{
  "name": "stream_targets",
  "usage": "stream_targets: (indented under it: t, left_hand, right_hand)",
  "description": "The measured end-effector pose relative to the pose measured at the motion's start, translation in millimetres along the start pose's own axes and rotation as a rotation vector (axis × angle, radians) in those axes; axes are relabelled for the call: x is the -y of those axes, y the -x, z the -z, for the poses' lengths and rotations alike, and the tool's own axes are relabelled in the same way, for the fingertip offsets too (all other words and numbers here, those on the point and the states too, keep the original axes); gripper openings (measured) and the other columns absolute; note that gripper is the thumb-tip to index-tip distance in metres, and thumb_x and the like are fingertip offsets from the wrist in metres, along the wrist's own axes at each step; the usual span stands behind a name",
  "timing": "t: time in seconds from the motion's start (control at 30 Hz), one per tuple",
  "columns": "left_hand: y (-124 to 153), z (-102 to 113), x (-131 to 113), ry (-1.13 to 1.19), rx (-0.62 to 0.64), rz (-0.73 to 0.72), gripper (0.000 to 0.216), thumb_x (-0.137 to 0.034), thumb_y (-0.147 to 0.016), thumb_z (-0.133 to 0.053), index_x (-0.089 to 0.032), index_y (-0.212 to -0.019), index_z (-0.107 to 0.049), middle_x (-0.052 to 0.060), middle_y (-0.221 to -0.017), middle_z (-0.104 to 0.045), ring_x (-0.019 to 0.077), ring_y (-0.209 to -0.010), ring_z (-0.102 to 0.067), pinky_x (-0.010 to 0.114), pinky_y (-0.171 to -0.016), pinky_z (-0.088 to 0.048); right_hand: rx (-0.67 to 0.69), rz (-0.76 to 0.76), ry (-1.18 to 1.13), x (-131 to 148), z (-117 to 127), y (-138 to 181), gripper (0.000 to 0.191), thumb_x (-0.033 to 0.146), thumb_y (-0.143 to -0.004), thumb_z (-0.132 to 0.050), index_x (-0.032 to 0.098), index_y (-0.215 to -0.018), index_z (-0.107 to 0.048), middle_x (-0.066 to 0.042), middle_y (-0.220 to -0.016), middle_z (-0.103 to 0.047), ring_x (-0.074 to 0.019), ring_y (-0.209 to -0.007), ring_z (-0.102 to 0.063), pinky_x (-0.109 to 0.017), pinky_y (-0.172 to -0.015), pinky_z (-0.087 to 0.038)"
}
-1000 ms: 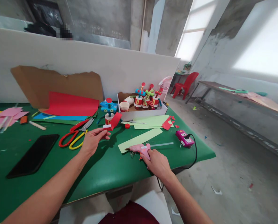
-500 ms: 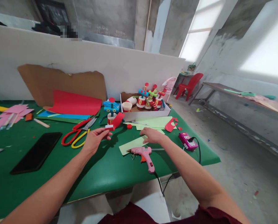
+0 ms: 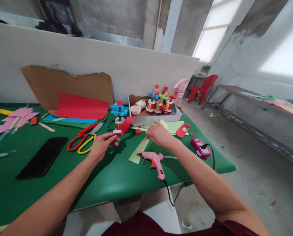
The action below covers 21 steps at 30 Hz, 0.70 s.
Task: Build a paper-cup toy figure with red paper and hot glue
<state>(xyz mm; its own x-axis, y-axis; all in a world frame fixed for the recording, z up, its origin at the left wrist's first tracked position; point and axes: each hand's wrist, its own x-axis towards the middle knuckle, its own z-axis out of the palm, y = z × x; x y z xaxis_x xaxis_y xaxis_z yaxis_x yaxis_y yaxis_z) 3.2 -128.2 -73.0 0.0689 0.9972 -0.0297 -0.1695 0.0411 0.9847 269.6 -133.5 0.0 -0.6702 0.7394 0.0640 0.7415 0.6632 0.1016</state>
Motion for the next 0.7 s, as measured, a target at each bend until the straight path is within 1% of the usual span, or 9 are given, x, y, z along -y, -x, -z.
stream_targets:
  t: [0.07, 0.13, 0.23, 0.3, 0.4, 0.43, 0.47, 0.57, 0.7]
  left_hand:
    - [-0.1, 0.3, 0.3, 0.013, 0.003, -0.001, 0.048, -0.049, -0.055, -0.08, -0.012, -0.084, -0.072, 0.005, -0.066, -0.071, 0.0116, -0.049, -0.057, 0.027, -0.056, -0.047]
    - [-0.2, 0.5, 0.5, 0.019, 0.002, 0.0, 0.048, -0.049, -0.055, -0.08, -0.012, -0.084, -0.072, 0.004, -0.065, -0.07, 0.0114, -0.049, -0.057, 0.026, -0.055, -0.047]
    - [0.0, 0.9, -0.2, 0.032, 0.001, -0.004, 0.048, -0.048, -0.054, -0.081, -0.012, -0.085, -0.072, 0.004, -0.065, -0.07, 0.0112, -0.049, -0.057, 0.027, -0.055, -0.048]
    - [0.1, 1.1, -0.8, 0.038, -0.002, -0.009, 0.048, -0.048, -0.055, -0.081, -0.012, -0.085, -0.072, 0.004, -0.065, -0.07, 0.0111, -0.049, -0.057, 0.027, -0.056, -0.049]
    - [0.1, 1.0, -0.9, 0.028, -0.005, -0.008, 0.048, -0.049, -0.055, -0.08, -0.013, -0.086, -0.072, 0.004, -0.065, -0.07, 0.0116, -0.049, -0.057, 0.028, -0.056, -0.05]
    - [0.0, 0.9, -0.5, 0.021, -0.003, -0.008, 0.049, -0.049, -0.055, -0.08, -0.013, -0.086, -0.073, 0.004, -0.065, -0.07, 0.0117, -0.049, -0.057, 0.028, -0.056, -0.05]
    - [-0.2, 0.7, 0.2, 0.013, -0.001, -0.008, 0.049, -0.05, -0.055, -0.08, -0.013, -0.085, -0.073, 0.004, -0.065, -0.07, 0.0118, -0.049, -0.057, 0.028, -0.056, -0.05]
    - [-1.1, 0.4, 3.1, -0.004, 0.005, -0.007, 0.048, -0.051, -0.056, -0.079, -0.013, -0.084, -0.073, 0.005, -0.065, -0.07, 0.0119, -0.049, -0.057, 0.028, -0.056, -0.05]
    - [-2.2, 1.3, 5.6, -0.007, -0.005, -0.005, 0.046, -0.05, -0.056, -0.08, -0.013, -0.083, -0.073, 0.005, -0.065, -0.071, 0.0115, -0.049, -0.057, 0.027, -0.057, -0.05]
  right_hand:
    - [-0.095, -0.006, 0.107, 4.3, 12.5, -5.3, 0.019, 0.019, -0.09, -0.049, 0.02, -0.084, -0.067, -0.004, -0.077, -0.064, -0.0209, -0.087, -0.053, -0.043, -0.102, -0.026]
    - [-0.181, -0.033, 0.198, 1.4, 22.3, -10.2, 0.024, 0.017, -0.091, -0.045, 0.021, -0.082, -0.067, -0.004, -0.076, -0.064, -0.0206, -0.087, -0.052, -0.043, -0.104, -0.023]
    - [-0.239, -0.103, 0.25, -20.4, 28.6, -13.0, 0.024, 0.019, -0.092, -0.043, 0.022, -0.086, -0.066, -0.005, -0.08, -0.066, -0.0213, -0.088, -0.053, -0.042, -0.103, -0.025]
    - [-0.174, -0.192, 0.217, -43.9, 25.8, -10.5, 0.02, 0.022, -0.092, -0.046, 0.019, -0.092, -0.066, -0.008, -0.088, -0.068, -0.0227, -0.093, -0.055, -0.04, -0.099, -0.029]
    - [0.074, -0.442, 0.158, -79.9, 12.4, -3.7, 0.018, 0.021, -0.09, -0.049, 0.017, -0.095, -0.066, -0.012, -0.101, -0.069, -0.0252, -0.1, -0.057, -0.037, -0.091, -0.034]
    - [0.144, -0.532, 0.145, -89.4, 6.4, -1.7, 0.017, 0.021, -0.089, -0.05, 0.017, -0.096, -0.066, -0.012, -0.104, -0.069, -0.0257, -0.103, -0.058, -0.036, -0.09, -0.035]
    - [0.173, -0.58, 0.143, -97.1, -0.1, -0.2, 0.017, 0.02, -0.088, -0.051, 0.017, -0.095, -0.067, -0.013, -0.105, -0.069, -0.0264, -0.103, -0.058, -0.036, -0.088, -0.036]
    - [0.17, -0.661, 0.148, -108.2, -18.8, 1.3, 0.017, 0.019, -0.087, -0.053, 0.016, -0.095, -0.068, -0.015, -0.104, -0.07, -0.0281, -0.101, -0.059, -0.037, -0.085, -0.038]
    - [0.065, -0.755, 0.176, -103.7, -33.2, 4.1, 0.023, 0.022, -0.086, -0.056, 0.015, -0.106, -0.064, -0.018, -0.112, -0.064, -0.032, -0.109, -0.055, -0.043, -0.095, -0.034]
